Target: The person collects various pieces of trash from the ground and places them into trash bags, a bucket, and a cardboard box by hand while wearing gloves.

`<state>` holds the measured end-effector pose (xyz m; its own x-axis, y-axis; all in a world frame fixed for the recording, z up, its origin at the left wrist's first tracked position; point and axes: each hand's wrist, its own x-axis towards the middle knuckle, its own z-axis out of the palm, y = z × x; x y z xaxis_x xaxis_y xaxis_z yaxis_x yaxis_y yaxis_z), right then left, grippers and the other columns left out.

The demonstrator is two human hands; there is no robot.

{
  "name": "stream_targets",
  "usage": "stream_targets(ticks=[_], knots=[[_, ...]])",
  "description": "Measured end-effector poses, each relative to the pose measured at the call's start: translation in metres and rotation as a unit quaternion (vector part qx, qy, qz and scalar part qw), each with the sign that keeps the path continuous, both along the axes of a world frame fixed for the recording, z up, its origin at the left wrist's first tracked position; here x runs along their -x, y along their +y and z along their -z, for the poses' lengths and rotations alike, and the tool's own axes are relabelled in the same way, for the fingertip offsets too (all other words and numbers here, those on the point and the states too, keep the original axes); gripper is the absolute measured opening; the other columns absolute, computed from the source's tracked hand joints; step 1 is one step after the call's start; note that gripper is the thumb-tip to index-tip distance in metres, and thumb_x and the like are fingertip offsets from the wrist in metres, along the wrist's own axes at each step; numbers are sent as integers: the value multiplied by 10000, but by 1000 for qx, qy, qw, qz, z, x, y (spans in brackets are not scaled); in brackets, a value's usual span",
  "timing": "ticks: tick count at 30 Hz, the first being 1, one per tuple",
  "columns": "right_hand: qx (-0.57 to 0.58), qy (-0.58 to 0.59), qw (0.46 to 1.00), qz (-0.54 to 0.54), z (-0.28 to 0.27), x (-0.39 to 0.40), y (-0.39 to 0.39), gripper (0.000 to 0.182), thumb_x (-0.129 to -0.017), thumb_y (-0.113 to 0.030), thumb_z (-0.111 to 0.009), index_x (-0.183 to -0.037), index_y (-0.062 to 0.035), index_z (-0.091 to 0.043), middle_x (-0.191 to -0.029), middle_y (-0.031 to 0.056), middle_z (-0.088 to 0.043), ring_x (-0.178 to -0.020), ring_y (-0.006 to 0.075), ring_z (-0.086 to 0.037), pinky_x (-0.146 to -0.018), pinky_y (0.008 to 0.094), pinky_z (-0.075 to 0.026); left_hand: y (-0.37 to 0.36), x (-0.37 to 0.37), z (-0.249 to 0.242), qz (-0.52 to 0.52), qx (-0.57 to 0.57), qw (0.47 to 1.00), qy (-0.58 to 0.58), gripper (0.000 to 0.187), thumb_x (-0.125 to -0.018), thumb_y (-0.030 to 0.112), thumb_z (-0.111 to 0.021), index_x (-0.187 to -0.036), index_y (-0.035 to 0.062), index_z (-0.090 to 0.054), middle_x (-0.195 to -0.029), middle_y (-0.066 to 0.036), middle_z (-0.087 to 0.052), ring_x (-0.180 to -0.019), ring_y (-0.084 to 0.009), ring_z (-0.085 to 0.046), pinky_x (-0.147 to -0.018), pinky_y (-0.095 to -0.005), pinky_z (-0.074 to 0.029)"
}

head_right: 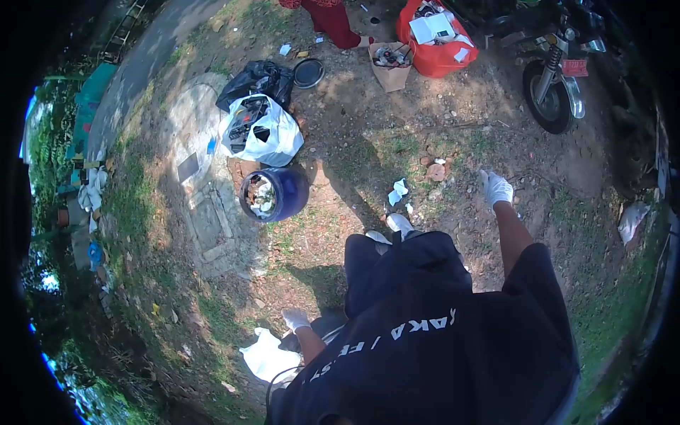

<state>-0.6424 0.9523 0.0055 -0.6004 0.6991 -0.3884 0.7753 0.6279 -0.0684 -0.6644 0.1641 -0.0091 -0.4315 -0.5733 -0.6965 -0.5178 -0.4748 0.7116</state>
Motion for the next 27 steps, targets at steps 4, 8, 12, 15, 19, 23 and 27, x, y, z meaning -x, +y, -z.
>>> stream_targets(ticks=[4,8,12,15,19,23,27], knots=[[34,-6,999,24,29,9,29,505,-1012,-496,-405,-1030,-53,-647,-983,238,-681,-963,433,-640,-837,524,-495,33,126,-8,96,42,994,-36,730,-1006,537,-369,-1571,118,-175,-1629,-141,-192,-1498,-341,-195,-1198,-503,-182],[54,26,996,61,45,53,49,466,-1009,-464,-441,-981,-37,-625,-1014,259,-660,-991,451,-611,-838,525,-480,48,243,11,95,5,995,-29,725,-1002,537,-378,-1580,166,-145,-1637,-132,-163,-1507,-340,-160,-1203,-505,-165],[80,43,987,130,67,122,69,423,-994,-436,-489,-1060,-48,-641,-1049,251,-662,-1009,450,-610,-853,507,-483,79,369,22,86,7,996,-13,782,-981,584,-378,-1582,162,-108,-1642,-118,-146,-1508,-325,-161,-1211,-497,-137],[84,1,984,154,48,196,96,392,-979,-399,-541,-1114,-47,-651,-1051,242,-670,-1003,433,-629,-848,468,-494,117,442,30,108,-30,994,-15,812,-965,610,-365,-1585,167,-85,-1643,-92,-156,-1507,-288,-179,-1212,-482,-134],[116,166,974,105,20,323,134,334,-982,-319,-567,-1136,-39,-659,-1061,218,-683,-1006,398,-648,-861,418,-502,216,566,8,58,-86,995,0,778,-978,586,-341,-1586,170,-92,-1639,-54,-196,-1509,-246,-187,-1208,-474,-144],[99,209,972,46,24,425,168,345,-974,-349,-566,-1135,-60,-664,-1067,216,-681,-1009,378,-650,-870,431,-497,318,685,-20,17,-130,986,106,767,-997,522,-409,-1580,129,-102,-1625,-70,-230,-1498,-264,-218,-1205,-490,-169],[133,205,969,28,36,523,188,317,-980,-350,-552,-1120,-94,-675,-1059,192,-681,-1000,374,-647,-870,441,-496,383,756,-75,122,-80,971,188,780,-985,518,-472,-1538,47,-189,-1595,-133,-271,-1472,-303,-271,-1193,-494,-213]])
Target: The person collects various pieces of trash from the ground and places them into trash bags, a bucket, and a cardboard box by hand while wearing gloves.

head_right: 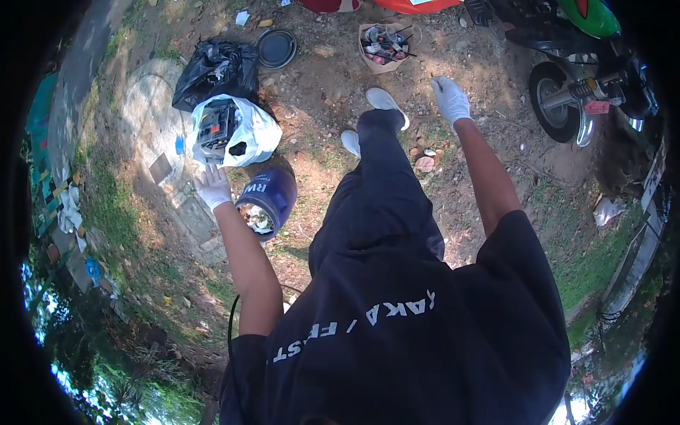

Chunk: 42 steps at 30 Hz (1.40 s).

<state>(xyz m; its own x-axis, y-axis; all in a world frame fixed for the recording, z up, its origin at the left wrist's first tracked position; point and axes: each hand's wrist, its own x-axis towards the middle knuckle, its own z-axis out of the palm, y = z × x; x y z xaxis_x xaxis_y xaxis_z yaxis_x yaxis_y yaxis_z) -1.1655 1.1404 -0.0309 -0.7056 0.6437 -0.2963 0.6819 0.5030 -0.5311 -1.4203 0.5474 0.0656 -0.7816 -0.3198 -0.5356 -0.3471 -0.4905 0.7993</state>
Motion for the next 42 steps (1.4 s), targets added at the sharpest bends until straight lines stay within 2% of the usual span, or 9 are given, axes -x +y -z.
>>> stream_targets(ticks=[5,12,15,18,20,30,32,40,42], knots=[[-10,-2,994,-109,23,116,25,302,-984,-360,-537,-1077,-110,-681,-1010,173,-682,-971,374,-647,-847,466,-501,-28,-3,-49,17,111,994,7,786,-978,512,-502,-1519,14,-223,-1604,-137,-249,-1481,-308,-245,-1197,-467,-222],[33,14,978,-205,91,213,61,340,-958,-352,-574,-1218,-140,-627,-1049,173,-668,-980,361,-653,-829,467,-522,-56,-139,-136,-207,215,937,-180,765,-993,515,-450,-1551,64,-185,-1627,-96,-212,-1498,-288,-212,-1219,-458,-171],[15,-35,966,-257,115,224,70,467,-917,-343,-632,-1330,-144,-541,-1085,187,-664,-988,373,-656,-843,475,-523,-74,-201,-160,-260,213,918,-212,731,-1000,495,-431,-1554,88,-184,-1630,-84,-212,-1500,-284,-210,-1210,-480,-181],[38,-295,910,-288,124,221,75,591,-883,-364,-654,-1373,-104,-452,-1267,178,-621,-1156,377,-602,-930,478,-500,-62,-241,-176,-326,202,901,-202,723,-998,489,-438,-1554,99,-191,-1631,-74,-217,-1499,-279,-216,-1198,-486,-201],[44,-321,899,-294,134,210,77,579,-871,-400,-653,-1335,-93,-493,-1266,195,-620,-1167,370,-600,-949,477,-492,-59,-261,-181,-352,198,891,-208,721,-997,488,-442,-1555,105,-192,-1630,-67,-222,-1497,-278,-221,-1194,-482,-207],[-52,-342,905,-247,111,196,126,570,-881,-468,-611,-1291,-74,-570,-1316,185,-604,-1211,351,-586,-999,457,-474,-81,-298,-143,-394,139,890,-183,655,-1013,458,-383,-1550,119,-223,-1633,-53,-217,-1513,-214,-170,-1209,-467,-170],[-13,-393,886,-244,88,215,129,689,-886,-463,-598,-1424,-52,-472,-1407,215,-525,-1283,363,-526,-1065,440,-423,-76,-285,-137,-426,110,881,-174,631,-1015,437,-353,-1556,140,-223,-1638,-45,-202,-1518,-207,-145,-1218,-453,-147],[-41,-365,898,-241,-23,254,17,701,-871,-480,-604,-1411,-50,-484,-1382,237,-538,-1277,383,-524,-1065,431,-421,-250,-313,-59,-513,26,857,-43,706,-960,462,-493,-1540,125,-272,-1623,-67,-243,-1506,-272,-179,-1198,-481,-192],[-113,-309,909,-256,-16,246,-24,610,-872,-468,-578,-1320,-55,-570,-1295,242,-599,-1230,388,-558,-1022,446,-443,-304,-300,-49,-508,19,861,-23,706,-966,468,-484,-1544,127,-267,-1625,-64,-240,-1507,-274,-177,-1199,-486,-189]])
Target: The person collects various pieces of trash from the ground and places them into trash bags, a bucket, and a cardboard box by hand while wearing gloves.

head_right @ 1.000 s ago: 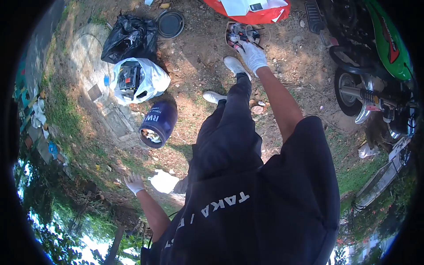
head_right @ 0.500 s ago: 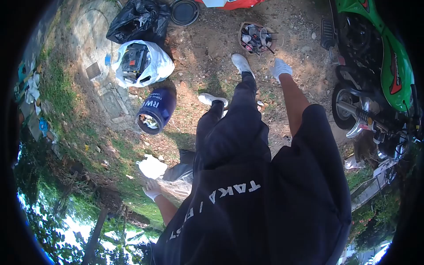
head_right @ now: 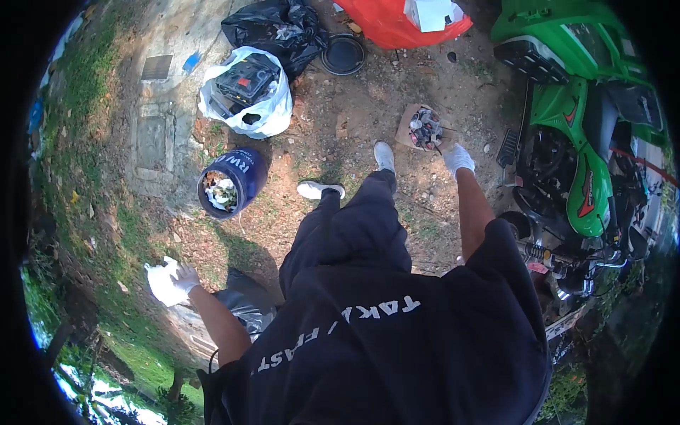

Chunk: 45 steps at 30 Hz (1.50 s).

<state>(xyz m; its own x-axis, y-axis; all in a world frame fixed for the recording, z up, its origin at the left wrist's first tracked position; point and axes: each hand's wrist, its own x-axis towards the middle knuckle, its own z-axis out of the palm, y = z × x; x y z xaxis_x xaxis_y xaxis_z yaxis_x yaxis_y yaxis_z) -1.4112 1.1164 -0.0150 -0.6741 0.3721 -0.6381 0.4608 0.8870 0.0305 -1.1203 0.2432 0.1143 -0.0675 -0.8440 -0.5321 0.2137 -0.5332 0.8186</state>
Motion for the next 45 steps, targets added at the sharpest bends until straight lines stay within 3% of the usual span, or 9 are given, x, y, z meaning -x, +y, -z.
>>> stream_targets(ticks=[8,13,19,24,28,34,36,39,45], knots=[[61,9,989,-132,-19,6,-160,602,-902,-509,-570,-1217,2,-604,-1143,254,-664,-1089,425,-620,-932,441,-475,-233,50,-6,168,78,981,-58,808,-941,497,-578,-1542,84,-231,-1595,-120,-284,-1458,-279,-310,-1204,-456,-211],[38,15,983,-176,-78,32,-255,522,-865,-450,-626,-1227,-75,-620,-1145,232,-671,-1075,401,-637,-900,451,-497,-326,22,57,285,158,917,-232,661,-949,508,-589,-1435,81,-452,-1437,-133,-521,-1292,-314,-525,-1082,-501,-376],[10,-35,982,-186,-40,98,-331,501,-911,-430,-536,-1270,-88,-609,-1192,213,-661,-1127,390,-620,-962,455,-487,-279,-59,128,266,24,914,-305,702,-920,484,-635,-1474,117,-410,-1435,-139,-523,-1289,-325,-502,-1071,-528,-335],[18,-105,946,-307,37,173,-473,440,-910,-419,-579,-1110,-33,-639,-1157,193,-669,-1076,396,-630,-944,455,-495,-255,-125,151,394,-12,806,-441,510,-933,385,-668,-1301,40,-594,-1179,-53,-634,-973,-184,-574,-872,-353,-480],[153,47,918,-362,140,204,-616,521,-919,-436,-626,-1231,-20,-609,-1115,222,-680,-1050,377,-648,-902,453,-503,-243,-136,206,397,-33,800,-448,451,-939,340,-670,-1255,22,-624,-1134,-39,-653,-949,-164,-588,-860,-317,-485],[359,9,875,-323,181,152,-843,584,-912,-463,-622,-1268,-2,-584,-1105,193,-669,-1061,371,-630,-939,441,-485,-206,-25,306,437,-172,794,-387,580,-941,494,-585,-1365,101,-542,-1205,-68,-653,-1091,-194,-596,-914,-350,-427],[292,111,814,-490,237,112,-873,768,-889,-639,-531,-1292,14,-553,-1092,223,-641,-1027,389,-632,-891,452,-500,-190,-5,353,445,-161,815,-333,588,-951,470,-594,-1369,62,-531,-1197,-50,-638,-1077,-164,-598,-883,-334,-446],[225,-59,819,-524,226,67,-923,786,-864,-608,-582,-1331,20,-512,-1059,218,-616,-951,363,-644,-847,424,-515,-162,43,377,355,-90,862,-350,582,-952,316,-655,-1388,-16,-460,-1300,-85,-585,-1088,-168,-577,-957,-312,-447],[189,66,806,-558,257,21,-931,499,-847,-311,-716,-1206,6,-579,-964,155,-606,-840,307,-666,-714,403,-543,-154,35,399,311,-76,808,-494,271,-890,223,-684,-1009,-16,-639,-848,-144,-697,-749,-211,-647,-703,-361,-507]])
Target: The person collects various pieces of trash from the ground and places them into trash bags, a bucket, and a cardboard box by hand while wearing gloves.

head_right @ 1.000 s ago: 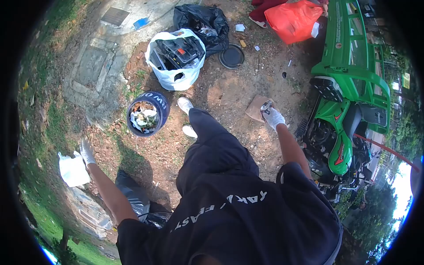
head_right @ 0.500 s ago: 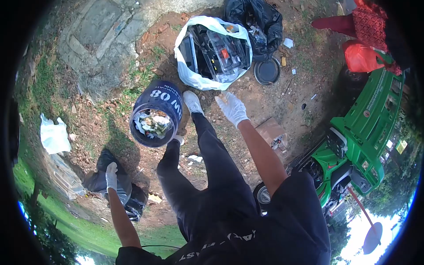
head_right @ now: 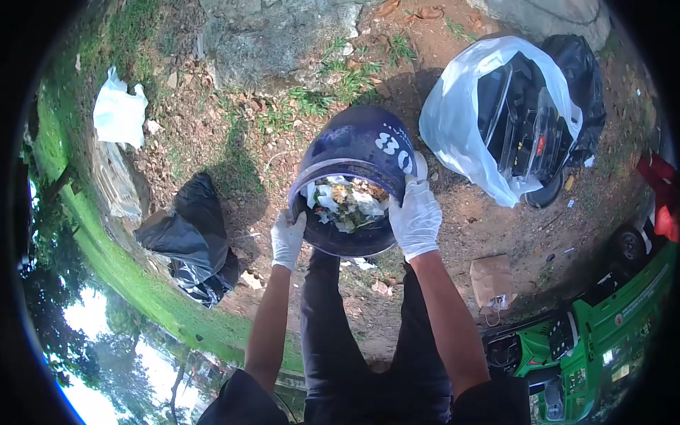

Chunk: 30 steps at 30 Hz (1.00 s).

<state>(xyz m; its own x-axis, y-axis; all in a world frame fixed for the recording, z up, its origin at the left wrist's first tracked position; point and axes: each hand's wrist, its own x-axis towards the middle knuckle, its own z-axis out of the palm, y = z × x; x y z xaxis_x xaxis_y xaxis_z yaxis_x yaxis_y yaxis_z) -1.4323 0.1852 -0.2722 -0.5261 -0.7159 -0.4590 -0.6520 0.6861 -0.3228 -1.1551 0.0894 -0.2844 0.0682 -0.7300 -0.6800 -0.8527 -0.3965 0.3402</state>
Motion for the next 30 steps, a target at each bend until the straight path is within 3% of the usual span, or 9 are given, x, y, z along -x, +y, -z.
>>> stream_targets(ticks=[5,12,15,17,22,24,25,27,30], knots=[[-59,50,997,-15,-2,-21,5,336,-880,-290,-678,-1078,-24,-626,-890,170,-633,-789,345,-671,-665,438,-543,-3,1,-4,-23,43,997,54,203,-881,138,-683,-964,-24,-592,-811,-158,-662,-709,-202,-624,-689,-349,-498],[22,98,994,-31,-31,-97,-48,290,-885,-292,-669,-987,-21,-658,-869,184,-691,-786,368,-683,-697,459,-539,-33,-94,29,54,170,983,40,218,-841,184,-712,-909,-7,-633,-732,-171,-650,-657,-340,-626,-661,-408,-500],[23,95,993,-60,-57,-167,-101,283,-881,-279,-671,-990,-18,-682,-860,181,-691,-768,353,-687,-701,427,-544,-80,-160,-20,-66,70,988,123,171,-851,148,-703,-893,-7,-643,-750,-166,-661,-687,-273,-631,-672,-391,-489],[148,160,963,-159,-49,-198,-113,254,-880,-257,-673,-949,-13,-687,-835,200,-694,-799,353,-693,-705,424,-542,-86,-204,-30,-37,116,987,109,171,-877,159,-682,-906,-5,-643,-758,-161,-673,-647,-227,-620,-653,-368,-491],[108,36,982,-150,-40,-295,-129,359,-860,-293,-673,-1096,-25,-643,-891,151,-686,-756,334,-692,-683,426,-560,-88,-309,-50,-65,146,985,69,202,-908,159,-669,-933,-33,-610,-780,-167,-676,-672,-162,-548,-678,-350,-480],[105,-30,985,-132,-30,-330,-134,364,-841,-280,-686,-1108,-41,-625,-982,144,-672,-795,326,-692,-700,419,-561,-87,-353,-45,-49,145,988,34,208,-913,160,-662,-928,-38,-598,-807,-181,-674,-679,-234,-594,-685,-382,-484],[129,-44,981,-137,-24,-348,-136,386,-839,-275,-687,-1127,-31,-607,-994,153,-665,-822,322,-691,-722,417,-559,-87,-377,-43,-28,139,990,20,203,-930,148,-650,-1016,-32,-608,-862,-111,-682,-750,-146,-557,-709,-331,-490],[98,-104,981,-133,-24,-376,-150,418,-845,-267,-678,-1165,-14,-584,-988,171,-657,-836,326,-688,-736,423,-556,-92,-407,-48,-33,153,988,15,241,-930,188,-648,-985,-40,-593,-828,-175,-680,-695,-222,-583,-692,-373,-489],[100,-151,974,-138,-20,-413,-166,399,-868,-264,-655,-1153,2,-570,-977,179,-644,-830,337,-683,-717,421,-557,-103,-449,-44,-74,139,988,-2,283,-938,204,-643,-1067,-45,-605,-883,-179,-694,-748,-204,-601,-720,-360,-499]])
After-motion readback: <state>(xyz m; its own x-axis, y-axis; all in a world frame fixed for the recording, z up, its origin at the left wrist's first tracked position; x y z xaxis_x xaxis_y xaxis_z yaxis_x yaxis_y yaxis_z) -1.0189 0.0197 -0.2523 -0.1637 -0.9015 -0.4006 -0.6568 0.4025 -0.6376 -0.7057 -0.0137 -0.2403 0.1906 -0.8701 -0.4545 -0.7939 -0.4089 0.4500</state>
